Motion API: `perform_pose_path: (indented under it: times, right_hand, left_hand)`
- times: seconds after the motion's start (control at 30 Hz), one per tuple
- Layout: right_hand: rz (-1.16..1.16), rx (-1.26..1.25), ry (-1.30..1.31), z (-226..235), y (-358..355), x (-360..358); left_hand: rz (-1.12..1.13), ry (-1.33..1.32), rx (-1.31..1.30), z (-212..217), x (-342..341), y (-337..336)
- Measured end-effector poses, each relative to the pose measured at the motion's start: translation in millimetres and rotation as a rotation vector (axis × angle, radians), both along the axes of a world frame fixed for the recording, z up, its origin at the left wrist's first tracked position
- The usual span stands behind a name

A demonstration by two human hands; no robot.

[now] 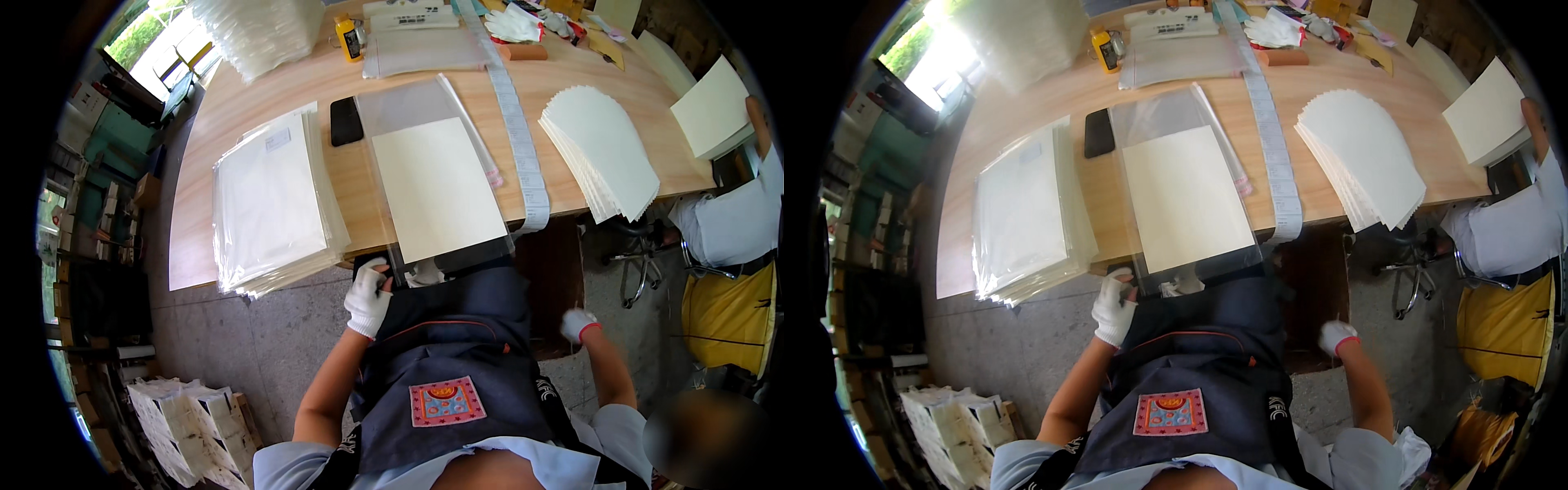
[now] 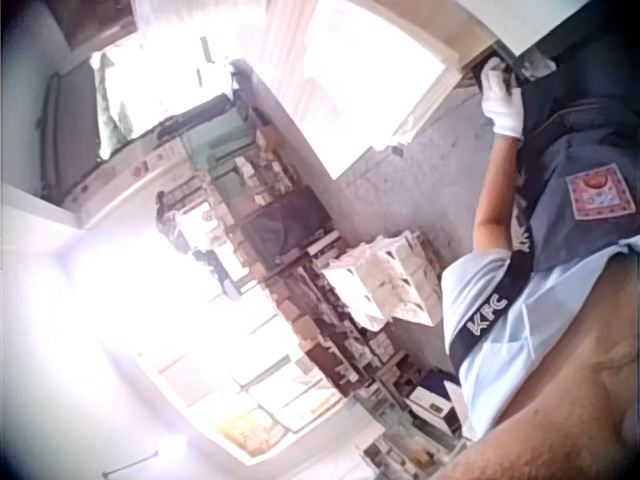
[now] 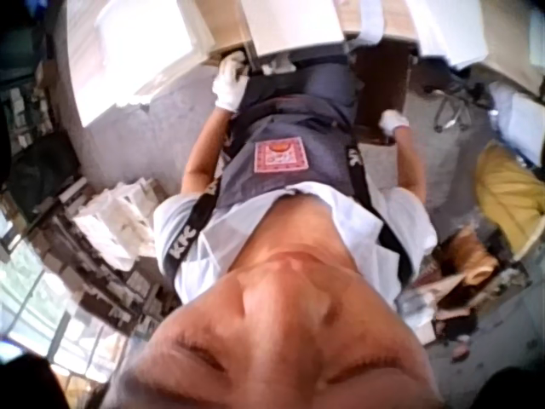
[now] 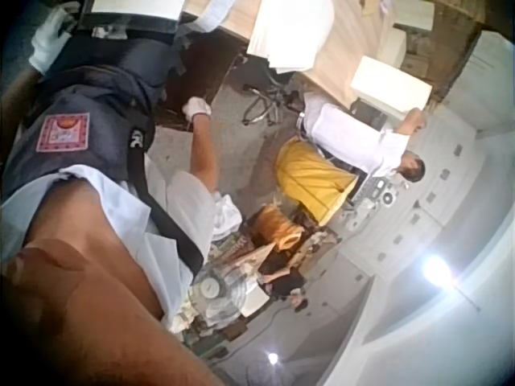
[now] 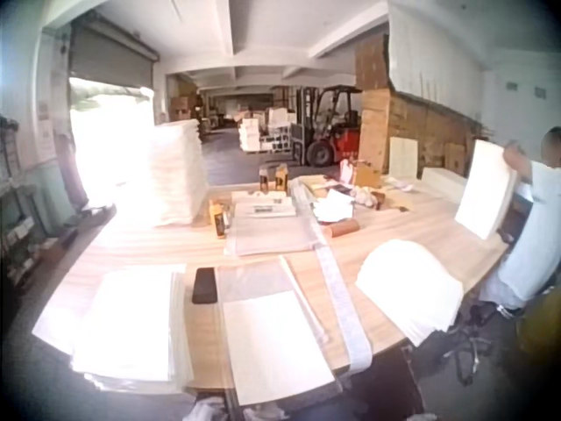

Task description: The person places sheets of white paper into clear plastic sleeves one by one. They pick up a sheet from a stack on the right, insert it into a sleeve, and place the packaged item onto a stack on the left. The process is repeated continuously throughout the clip.

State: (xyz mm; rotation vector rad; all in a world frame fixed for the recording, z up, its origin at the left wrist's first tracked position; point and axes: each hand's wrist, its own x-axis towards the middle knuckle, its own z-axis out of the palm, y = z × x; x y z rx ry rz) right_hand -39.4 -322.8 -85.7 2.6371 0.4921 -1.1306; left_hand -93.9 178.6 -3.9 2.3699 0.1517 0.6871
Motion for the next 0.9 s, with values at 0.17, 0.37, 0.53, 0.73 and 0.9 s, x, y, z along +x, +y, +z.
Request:
perform_pose_path:
  times: [0.17,0.37,0.53,0.73,0.9]
  right_hand:
    - [0.062,0.969,-1.03,109,171,56]
    - [0.024,1.137,-0.773,104,214,93]
    - [-0.68,1.322,-0.489,72,239,91]
    - [-1.209,1.655,-0.526,64,232,85]
    - [-1.208,1.308,-0.795,2,163,99]
  left_hand:
    - [-0.154,-0.12,0.335,0,23,-11]
    - [-0.18,-0.144,0.243,-1,32,-5]
    - [0.14,0.139,-0.647,-12,25,-22]
    - [0.335,-0.08,-1.08,-33,21,-28]
    - [0.06,-0.223,-0.011,23,29,-38]
